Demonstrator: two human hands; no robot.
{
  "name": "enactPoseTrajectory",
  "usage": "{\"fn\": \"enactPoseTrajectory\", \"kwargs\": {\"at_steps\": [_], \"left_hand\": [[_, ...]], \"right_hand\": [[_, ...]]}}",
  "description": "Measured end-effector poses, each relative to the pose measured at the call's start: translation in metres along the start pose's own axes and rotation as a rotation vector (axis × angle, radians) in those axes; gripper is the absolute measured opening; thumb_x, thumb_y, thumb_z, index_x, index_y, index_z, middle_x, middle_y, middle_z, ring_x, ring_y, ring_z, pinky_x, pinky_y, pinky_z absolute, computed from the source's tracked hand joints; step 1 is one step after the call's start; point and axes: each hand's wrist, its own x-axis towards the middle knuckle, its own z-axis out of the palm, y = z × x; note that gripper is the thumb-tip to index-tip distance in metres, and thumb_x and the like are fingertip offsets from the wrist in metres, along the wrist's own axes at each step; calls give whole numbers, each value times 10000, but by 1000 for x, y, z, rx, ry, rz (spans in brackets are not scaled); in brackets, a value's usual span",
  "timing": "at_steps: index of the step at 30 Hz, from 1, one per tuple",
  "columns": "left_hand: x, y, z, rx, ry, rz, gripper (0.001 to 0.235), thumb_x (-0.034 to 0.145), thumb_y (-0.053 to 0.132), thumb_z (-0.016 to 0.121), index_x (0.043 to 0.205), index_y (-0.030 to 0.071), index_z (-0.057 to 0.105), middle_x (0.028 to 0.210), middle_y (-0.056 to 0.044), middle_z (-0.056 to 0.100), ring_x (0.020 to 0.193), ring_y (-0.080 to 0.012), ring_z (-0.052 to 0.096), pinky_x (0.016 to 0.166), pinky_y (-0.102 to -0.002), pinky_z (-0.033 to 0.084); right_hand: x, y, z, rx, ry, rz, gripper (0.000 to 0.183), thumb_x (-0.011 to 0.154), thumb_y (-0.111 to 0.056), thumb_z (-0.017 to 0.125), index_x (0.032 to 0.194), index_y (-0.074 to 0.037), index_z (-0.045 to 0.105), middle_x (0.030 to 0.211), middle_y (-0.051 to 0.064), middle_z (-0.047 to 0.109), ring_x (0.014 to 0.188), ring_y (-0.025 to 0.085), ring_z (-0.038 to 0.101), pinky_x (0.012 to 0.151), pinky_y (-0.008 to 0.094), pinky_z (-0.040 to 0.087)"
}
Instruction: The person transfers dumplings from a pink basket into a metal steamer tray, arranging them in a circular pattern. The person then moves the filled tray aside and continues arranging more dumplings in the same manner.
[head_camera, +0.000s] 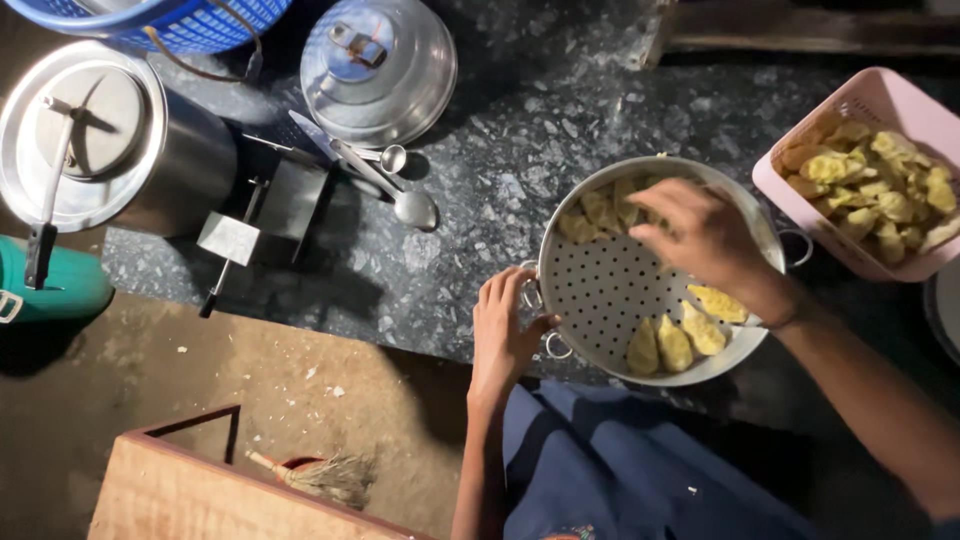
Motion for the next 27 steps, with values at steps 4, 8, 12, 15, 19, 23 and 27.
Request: {"fn": "enactPoseTrajectory", "kwargs": {"at_steps": [4, 8, 12, 15, 19, 23, 27], "left_hand": [[-3, 3, 1, 35, -4, -10, 705, 684, 208, 895, 1309, 103, 587, 1375, -121, 594, 1314, -332, 504, 1024, -467, 415], [-11, 4, 0, 17, 20, -8, 698, 702, 212, 880, 1322, 95, 581, 1376, -128, 588, 1308, -338, 504, 1019, -472, 409], [-3, 6, 1, -11, 26, -22, 681, 703, 217, 875, 1309, 103, 586, 1359, -119, 592, 1293, -336, 511, 1018, -460, 420], [-5, 4, 2, -17, 32, -38, 684, 714, 214, 871, 1325, 106, 582, 1372, -109, 593, 1301, -335, 516, 1011, -458, 420], [-1, 8, -2, -16, -2, -42, 694, 694, 201, 877, 1316, 107, 584, 1371, -106, 589, 1295, -336, 509, 1016, -460, 411], [1, 9, -5, 1, -20, -32, 694, 685, 191, 873, 1312, 110, 586, 1367, -100, 592, 1311, -327, 507, 1028, -459, 406], [0, 10, -5, -10, -23, -45, 693, 691, 191, 876, 1314, 107, 584, 1381, -106, 581, 1312, -329, 498, 1031, -462, 400]], "right_hand": [[39, -43, 48, -241, -244, -24, 284, 762, -151, 694, 1010, -11, 693, 1130, 146, 608, 1105, 306, 582, 932, 488, 419], [41, -37, 69, -386, -303, -19, 75, 735, -77, 619, 794, -34, 635, 1187, 193, 561, 1166, 345, 508, 996, 548, 349], [37, -31, 76, -324, -230, -28, 120, 692, -50, 612, 808, -21, 618, 1216, 220, 525, 1190, 371, 466, 981, 595, 325], [30, -31, 81, -290, -208, -14, 141, 715, -27, 602, 856, -16, 608, 1253, 220, 515, 1208, 380, 458, 981, 601, 328], [32, -37, 76, -257, -265, 85, 169, 673, -35, 612, 840, -12, 596, 1258, 221, 502, 1250, 391, 438, 1014, 610, 321], [36, -37, 78, -213, -267, 117, 178, 643, -39, 631, 814, -12, 591, 1300, 235, 472, 1268, 408, 411, 1044, 670, 282], [37, -34, 84, -195, -297, 149, 187, 636, -51, 647, 805, -1, 584, 1330, 261, 443, 1284, 429, 393, 1031, 676, 291]]}}
